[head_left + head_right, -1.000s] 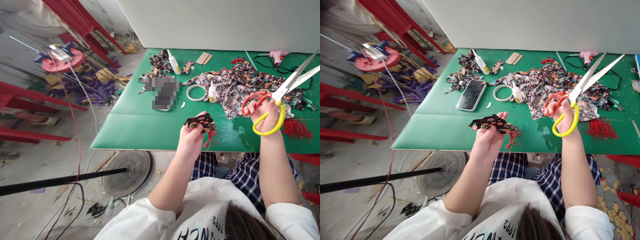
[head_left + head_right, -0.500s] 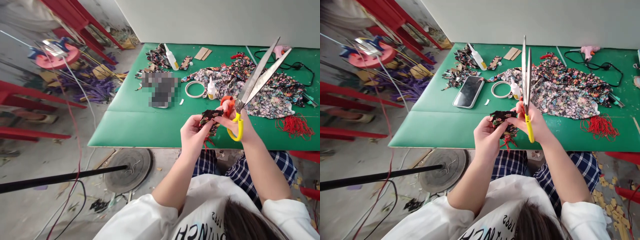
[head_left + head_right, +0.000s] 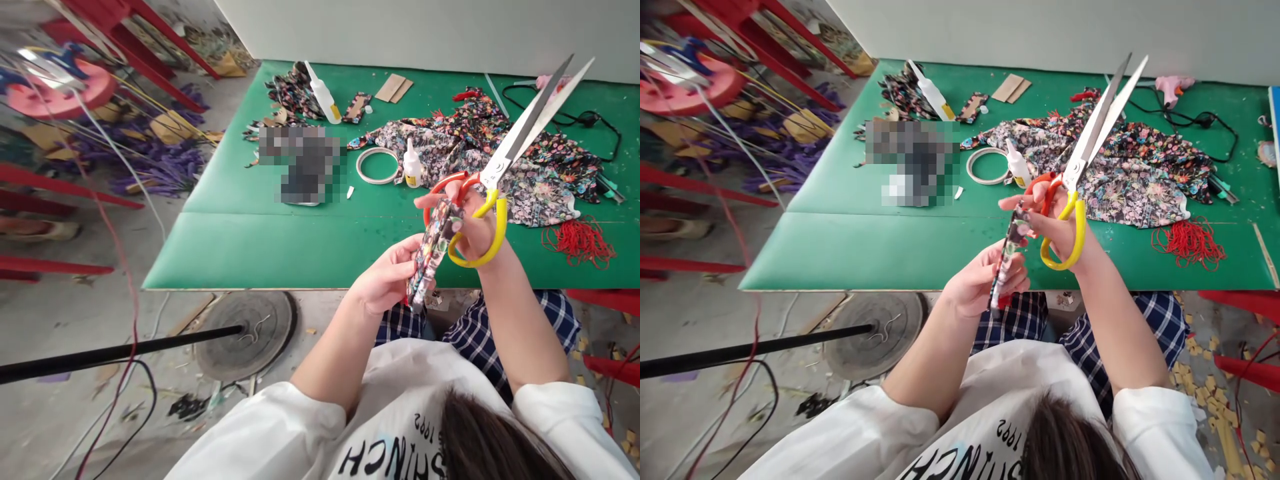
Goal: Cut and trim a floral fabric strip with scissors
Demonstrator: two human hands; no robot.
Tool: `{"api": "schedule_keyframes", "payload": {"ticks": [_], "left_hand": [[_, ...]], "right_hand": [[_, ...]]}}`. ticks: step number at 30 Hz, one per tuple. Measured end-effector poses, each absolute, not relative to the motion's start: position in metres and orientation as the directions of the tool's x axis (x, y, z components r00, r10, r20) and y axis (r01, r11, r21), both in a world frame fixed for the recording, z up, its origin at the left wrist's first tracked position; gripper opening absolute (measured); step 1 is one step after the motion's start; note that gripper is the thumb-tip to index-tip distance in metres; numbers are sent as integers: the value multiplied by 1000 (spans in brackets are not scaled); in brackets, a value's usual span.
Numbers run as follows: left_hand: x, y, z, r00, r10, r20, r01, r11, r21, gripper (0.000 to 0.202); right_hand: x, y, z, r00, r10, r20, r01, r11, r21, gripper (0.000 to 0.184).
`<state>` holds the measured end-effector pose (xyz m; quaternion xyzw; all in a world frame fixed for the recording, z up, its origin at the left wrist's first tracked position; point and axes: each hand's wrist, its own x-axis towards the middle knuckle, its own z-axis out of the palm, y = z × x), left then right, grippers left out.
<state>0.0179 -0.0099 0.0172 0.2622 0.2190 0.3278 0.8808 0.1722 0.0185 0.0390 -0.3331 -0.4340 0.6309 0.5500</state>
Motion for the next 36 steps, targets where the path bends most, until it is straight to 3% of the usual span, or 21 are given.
{"api": "schedule_keyframes", "payload": {"ticks": [3,6,8,12,19,30,36], "left_hand": [[17,-12,27,488,835,-255,-527,515,676,42],[19,-17,39,226,947,-229,-562,318,763,38],[20,-20,46,158,966,-204,-551,258,794,36],[24,-24,55,178,958,-227,-538,288,792,32],[25,-27,62,294,907,-303,-514,417,750,38],[24,-30,57,246,933,-264,-453,351,819,37],[24,-32,55,283,931,-232,-436,341,833,46]], "right_hand": [[173,14,42,-105,991,89,-377,43,-925,47],[173,5,51,-195,975,110,-335,40,-941,42],[171,-1,60,-243,965,101,-291,27,-956,41],[163,-7,71,-205,977,59,-241,8,-971,40],[156,-6,65,-235,972,-19,-316,-95,-944,35],[156,-11,74,-189,981,-39,-271,-91,-958,33],[154,-16,79,-139,990,9,-263,-28,-964,31]]}}
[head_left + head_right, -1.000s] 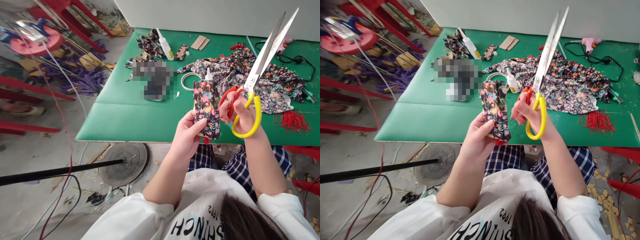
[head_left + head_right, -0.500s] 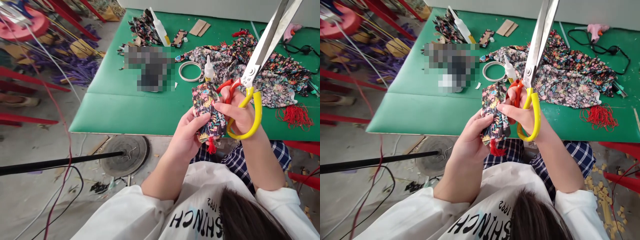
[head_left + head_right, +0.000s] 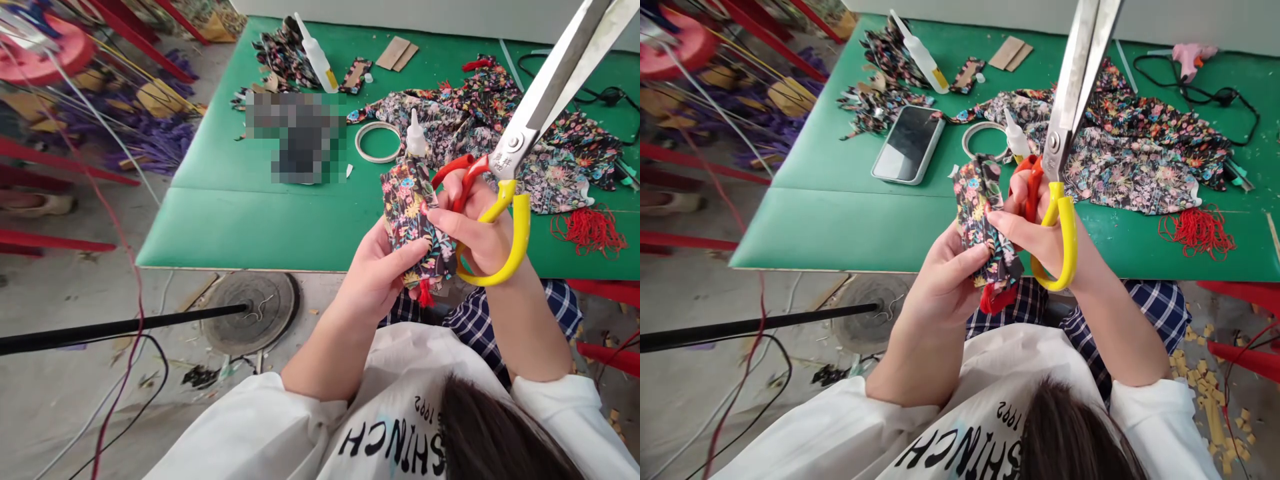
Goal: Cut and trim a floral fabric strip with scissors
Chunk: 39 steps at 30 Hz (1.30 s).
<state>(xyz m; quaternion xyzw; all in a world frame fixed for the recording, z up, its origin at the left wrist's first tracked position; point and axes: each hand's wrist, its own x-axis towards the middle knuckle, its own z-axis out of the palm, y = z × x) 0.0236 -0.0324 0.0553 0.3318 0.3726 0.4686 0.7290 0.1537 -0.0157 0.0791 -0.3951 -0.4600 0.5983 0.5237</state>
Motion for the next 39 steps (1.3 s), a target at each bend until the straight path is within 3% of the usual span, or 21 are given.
{"api": "schedule_keyframes", "payload": {"ticks": [8,15,20,24,33,39], "left_hand": [[25,-36,59,-34,995,-91,-466,65,883,46],[23,-34,53,-119,992,-34,-454,-24,891,37],[20,-30,41,-212,976,54,-336,-125,933,36],[17,-28,37,-175,981,78,-282,-126,951,36],[14,-28,35,-73,996,43,-172,-55,983,18],[12,-31,25,-134,931,339,-72,-351,934,15]], "right_hand": [[165,-23,86,-306,952,26,-223,-45,-974,30],[165,-25,76,-355,932,69,-292,-40,-956,33],[160,-21,69,-301,953,6,-304,-90,-948,37],[160,-17,66,-262,965,-10,-324,-98,-941,37],[165,-18,69,-256,966,-32,-265,-101,-959,39],[165,-13,55,-290,957,28,-275,-56,-960,44]]}}
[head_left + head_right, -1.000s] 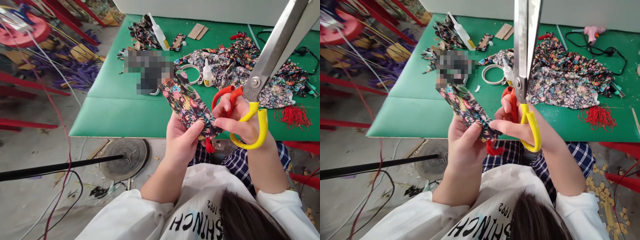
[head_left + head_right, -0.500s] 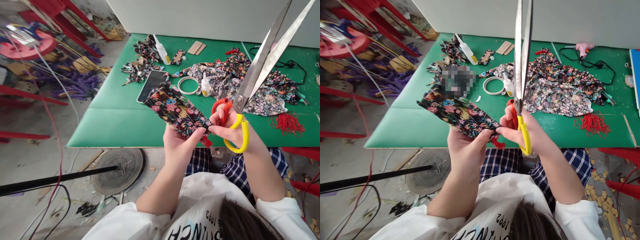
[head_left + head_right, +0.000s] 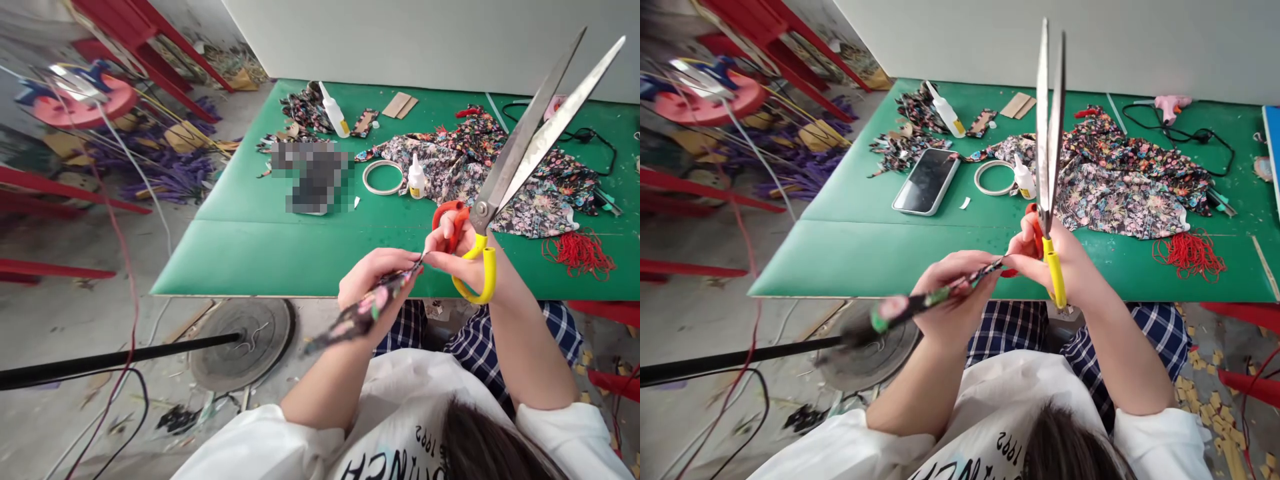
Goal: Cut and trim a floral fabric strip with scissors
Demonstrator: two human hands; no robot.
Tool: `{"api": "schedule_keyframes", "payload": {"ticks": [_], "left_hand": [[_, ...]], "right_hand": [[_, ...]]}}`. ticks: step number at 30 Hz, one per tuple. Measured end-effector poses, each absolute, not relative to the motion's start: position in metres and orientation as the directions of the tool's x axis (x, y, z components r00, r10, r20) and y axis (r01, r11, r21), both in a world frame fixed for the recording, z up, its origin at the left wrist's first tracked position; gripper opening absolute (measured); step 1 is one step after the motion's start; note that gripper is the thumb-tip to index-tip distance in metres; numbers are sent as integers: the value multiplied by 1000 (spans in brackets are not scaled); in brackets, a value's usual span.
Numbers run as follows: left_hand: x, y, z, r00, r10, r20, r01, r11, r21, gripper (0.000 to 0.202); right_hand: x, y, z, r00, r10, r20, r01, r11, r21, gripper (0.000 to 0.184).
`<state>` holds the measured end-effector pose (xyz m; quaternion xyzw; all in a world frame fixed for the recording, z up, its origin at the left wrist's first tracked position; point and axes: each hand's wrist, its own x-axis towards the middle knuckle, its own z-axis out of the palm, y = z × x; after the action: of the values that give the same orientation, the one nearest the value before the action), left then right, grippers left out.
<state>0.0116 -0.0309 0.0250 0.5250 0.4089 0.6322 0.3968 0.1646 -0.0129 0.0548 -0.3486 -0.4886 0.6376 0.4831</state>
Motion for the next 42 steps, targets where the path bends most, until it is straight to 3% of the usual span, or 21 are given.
{"api": "schedule_keyframes", "payload": {"ticks": [7,10,12,14,17,19,23,26,38,42], "left_hand": [[7,-28,22,-80,909,410,-127,-417,900,18],[12,-24,29,-173,975,136,-339,-189,922,21],[15,-21,35,-172,982,-79,-481,-14,876,30],[14,-19,41,-166,972,-164,-544,48,838,36],[11,-20,49,-201,970,-139,-558,3,830,39],[10,-23,53,-237,965,-109,-561,-45,827,40],[7,-27,59,-314,949,-37,-545,-149,825,37],[6,-29,62,-363,932,21,-520,-221,825,35],[7,-31,66,-432,898,79,-461,-295,837,35],[8,-31,69,-440,897,49,-463,-273,843,36]], "right_hand": [[164,-12,57,-270,961,53,-306,-34,-952,42],[169,-13,61,-248,968,33,-249,-31,-968,39],[177,-13,62,-249,968,40,-204,-12,-979,38],[187,-15,61,-268,960,85,-166,42,-985,45],[202,-18,60,-274,952,138,-5,142,-990,65],[210,-21,64,-267,954,132,183,185,-966,67],[217,-31,79,-196,980,28,650,151,-745,45],[217,-39,89,-157,985,-69,816,90,-571,36],[217,-44,100,-243,880,-408,815,-42,-578,12],[221,-45,94,-266,870,-415,730,-100,-676,15]]}}
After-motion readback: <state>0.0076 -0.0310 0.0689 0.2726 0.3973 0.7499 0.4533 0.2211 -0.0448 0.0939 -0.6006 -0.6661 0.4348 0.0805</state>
